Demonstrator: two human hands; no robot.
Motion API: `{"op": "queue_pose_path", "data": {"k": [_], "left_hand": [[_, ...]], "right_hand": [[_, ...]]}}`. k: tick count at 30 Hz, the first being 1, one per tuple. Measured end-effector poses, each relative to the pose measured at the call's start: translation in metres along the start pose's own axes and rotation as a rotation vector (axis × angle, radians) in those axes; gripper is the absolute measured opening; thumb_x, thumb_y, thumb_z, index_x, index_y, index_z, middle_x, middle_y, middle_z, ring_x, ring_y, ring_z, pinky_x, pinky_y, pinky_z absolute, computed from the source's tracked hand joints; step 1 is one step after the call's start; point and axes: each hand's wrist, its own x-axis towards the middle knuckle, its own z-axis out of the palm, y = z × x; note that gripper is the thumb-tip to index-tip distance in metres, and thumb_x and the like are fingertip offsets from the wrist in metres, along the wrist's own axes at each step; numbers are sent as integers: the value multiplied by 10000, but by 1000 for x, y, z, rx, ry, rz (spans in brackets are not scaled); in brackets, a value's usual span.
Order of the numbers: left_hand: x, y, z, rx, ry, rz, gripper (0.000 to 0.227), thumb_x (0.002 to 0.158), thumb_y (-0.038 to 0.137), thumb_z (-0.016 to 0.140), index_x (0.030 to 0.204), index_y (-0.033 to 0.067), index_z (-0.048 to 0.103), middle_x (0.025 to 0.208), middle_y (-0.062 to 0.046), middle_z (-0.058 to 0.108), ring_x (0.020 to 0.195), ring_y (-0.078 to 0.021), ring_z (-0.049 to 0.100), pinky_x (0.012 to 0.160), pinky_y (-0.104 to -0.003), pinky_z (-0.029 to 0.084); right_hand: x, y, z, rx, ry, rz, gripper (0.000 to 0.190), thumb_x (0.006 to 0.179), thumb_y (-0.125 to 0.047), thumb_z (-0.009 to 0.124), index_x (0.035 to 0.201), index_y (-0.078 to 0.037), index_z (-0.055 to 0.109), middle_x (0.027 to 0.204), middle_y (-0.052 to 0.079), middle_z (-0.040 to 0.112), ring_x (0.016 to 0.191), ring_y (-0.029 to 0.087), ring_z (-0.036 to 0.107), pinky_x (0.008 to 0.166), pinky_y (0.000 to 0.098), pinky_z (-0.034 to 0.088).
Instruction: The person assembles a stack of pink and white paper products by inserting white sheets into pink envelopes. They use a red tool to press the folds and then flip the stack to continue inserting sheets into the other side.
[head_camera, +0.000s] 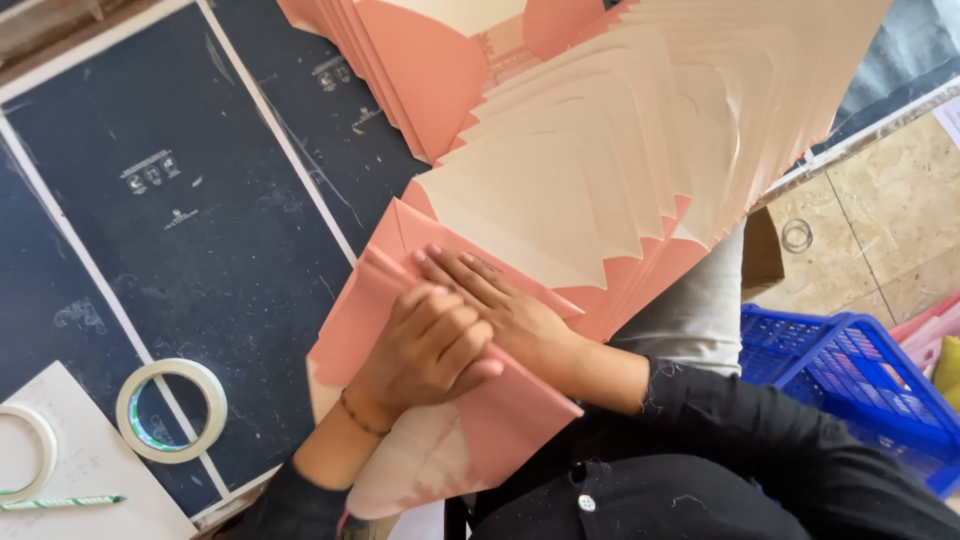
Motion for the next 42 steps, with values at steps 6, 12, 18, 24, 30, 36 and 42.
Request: {"op": "queue_pose_path", "data": {"k": [6, 12, 18, 24, 30, 36, 42], "left_hand": [[38, -20, 7, -39, 86, -129, 557, 1125, 599, 429, 1010, 108, 666, 1152, -73, 638, 1076, -315, 670, 986, -522, 574], [48, -13, 9, 2, 39, -74, 516, 1171, 462, 347, 1029, 38, 605, 1250, -180, 700, 1221, -366, 724, 1160, -586, 497], [39, -18, 28, 34, 5, -58, 415, 1165, 382, 387, 1140, 27, 601, 1138, -178, 620, 1103, -377, 699, 1135, -551, 545], [39, -19, 31, 32, 12, -61, 402, 1140, 404, 450, 1131, 62, 661, 1000, -119, 563, 959, -321, 655, 986, -512, 570], [33, -10, 23, 17, 44, -55, 574, 1108, 617, 414, 979, 99, 626, 970, -86, 527, 918, -291, 590, 899, -454, 502], [-7, -2, 21, 239, 244, -15, 651, 1051, 813, 326, 1012, 209, 564, 1121, -6, 485, 1055, -219, 502, 1000, -414, 496], [18, -7, 30, 112, 180, -54, 685, 1044, 790, 345, 1063, 161, 617, 1146, -34, 555, 1065, -251, 588, 1006, -450, 535]], "right_hand": [[3, 51, -52, 542, 225, 204, 173, 1041, -93, 630, 975, -31, 777, 1124, 142, 792, 1053, 408, 750, 900, 470, 606], [-16, 111, -87, -398, 127, 507, 329, 904, 5, 684, 1152, -156, 829, 1128, 20, 611, 1008, 212, 563, 858, 328, 559], [11, 91, -100, 174, 198, 647, 321, 1000, 27, 532, 1089, -211, 728, 1094, -28, 693, 976, 238, 703, 887, 413, 598], [2, 108, -107, -186, 109, 652, 299, 1007, 48, 573, 1073, -101, 824, 1194, 55, 670, 954, 263, 743, 805, 450, 626], [42, 47, -105, 702, 139, 443, 430, 976, 98, 454, 1350, -41, 616, 1514, 302, 613, 1345, 569, 624, 983, 618, 564], [21, 11, -24, 399, 64, 117, 604, 959, 62, 459, 1559, 119, 490, 1601, 336, 524, 1463, 589, 499, 1081, 669, 491], [22, 20, -25, 105, 207, 27, 354, 1077, -101, 545, 1350, 100, 642, 1496, 302, 593, 1437, 548, 552, 1157, 624, 472]]}}
